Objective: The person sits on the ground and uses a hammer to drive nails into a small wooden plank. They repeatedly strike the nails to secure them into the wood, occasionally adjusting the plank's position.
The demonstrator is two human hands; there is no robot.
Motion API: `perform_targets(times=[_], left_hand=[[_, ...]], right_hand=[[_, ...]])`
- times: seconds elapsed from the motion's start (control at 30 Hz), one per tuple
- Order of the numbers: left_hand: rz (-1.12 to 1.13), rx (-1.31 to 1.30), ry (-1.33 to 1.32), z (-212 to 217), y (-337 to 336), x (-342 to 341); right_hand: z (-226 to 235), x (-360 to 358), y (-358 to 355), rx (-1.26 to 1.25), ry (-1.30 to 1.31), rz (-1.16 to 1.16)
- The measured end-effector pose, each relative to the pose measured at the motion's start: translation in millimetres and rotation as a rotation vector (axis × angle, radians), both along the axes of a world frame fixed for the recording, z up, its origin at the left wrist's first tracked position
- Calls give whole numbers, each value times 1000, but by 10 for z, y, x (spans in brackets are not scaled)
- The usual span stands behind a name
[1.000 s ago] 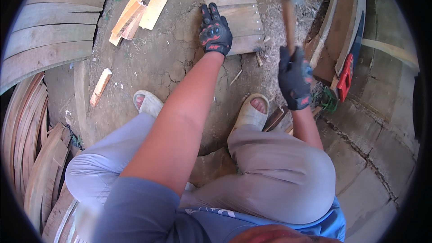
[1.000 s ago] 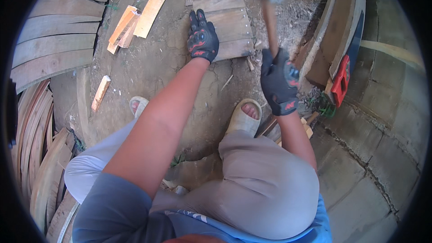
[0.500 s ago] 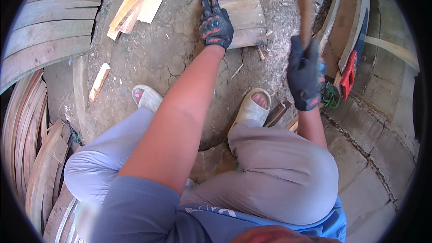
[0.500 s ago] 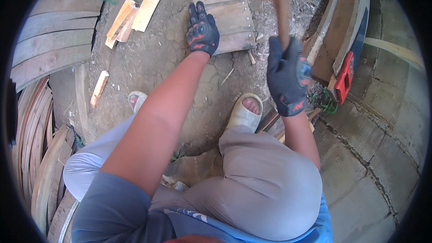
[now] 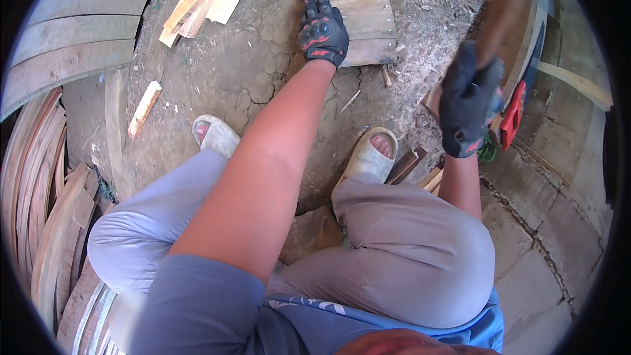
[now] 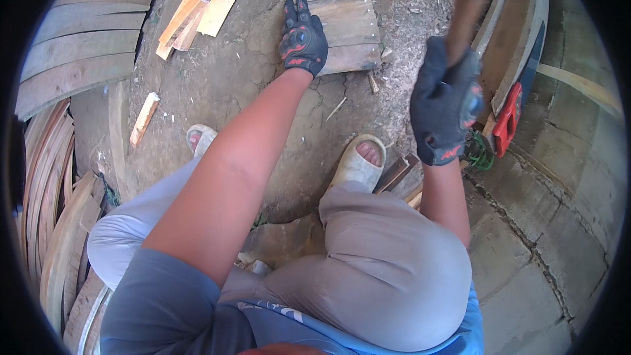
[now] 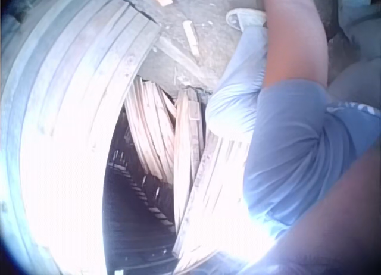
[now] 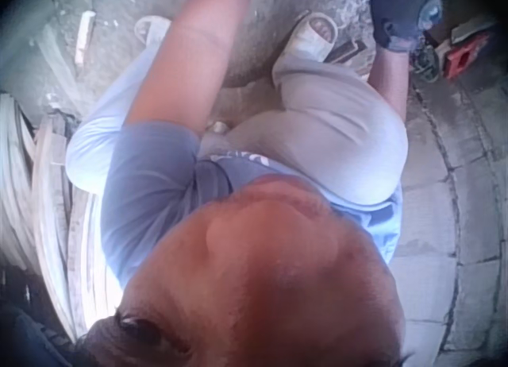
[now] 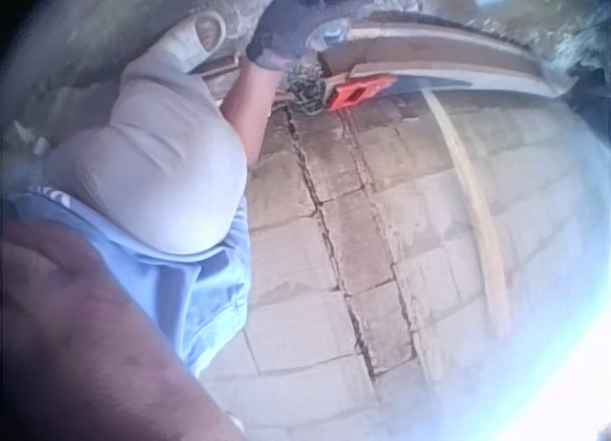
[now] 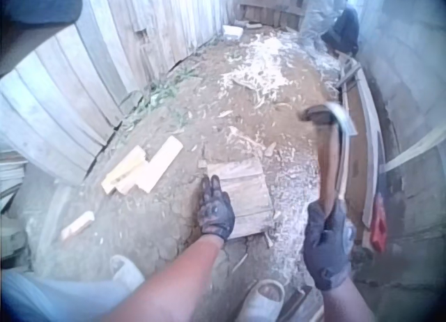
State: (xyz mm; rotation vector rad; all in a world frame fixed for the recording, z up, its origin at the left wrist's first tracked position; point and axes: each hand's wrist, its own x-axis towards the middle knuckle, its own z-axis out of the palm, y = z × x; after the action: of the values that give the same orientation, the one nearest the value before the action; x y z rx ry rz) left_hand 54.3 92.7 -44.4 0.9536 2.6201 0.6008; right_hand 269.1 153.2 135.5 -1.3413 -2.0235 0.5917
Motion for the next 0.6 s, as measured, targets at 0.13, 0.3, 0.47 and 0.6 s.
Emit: perform_targets(times=[0.13,0.3,0.47,0.6], left_hand=[[-34,-8,5,45,96,64],[-48,23,129,-164,142,73],[-24,-21,41,-21,17,21],[-42,25,55,-90,69,46]], right_hand=[[-582,214,-32,-58,-174,54],[-893,203,-107,-190,-599,51],[83,-36,-72,-94,-1,-72],[-488,169,13,143,-111,54]])
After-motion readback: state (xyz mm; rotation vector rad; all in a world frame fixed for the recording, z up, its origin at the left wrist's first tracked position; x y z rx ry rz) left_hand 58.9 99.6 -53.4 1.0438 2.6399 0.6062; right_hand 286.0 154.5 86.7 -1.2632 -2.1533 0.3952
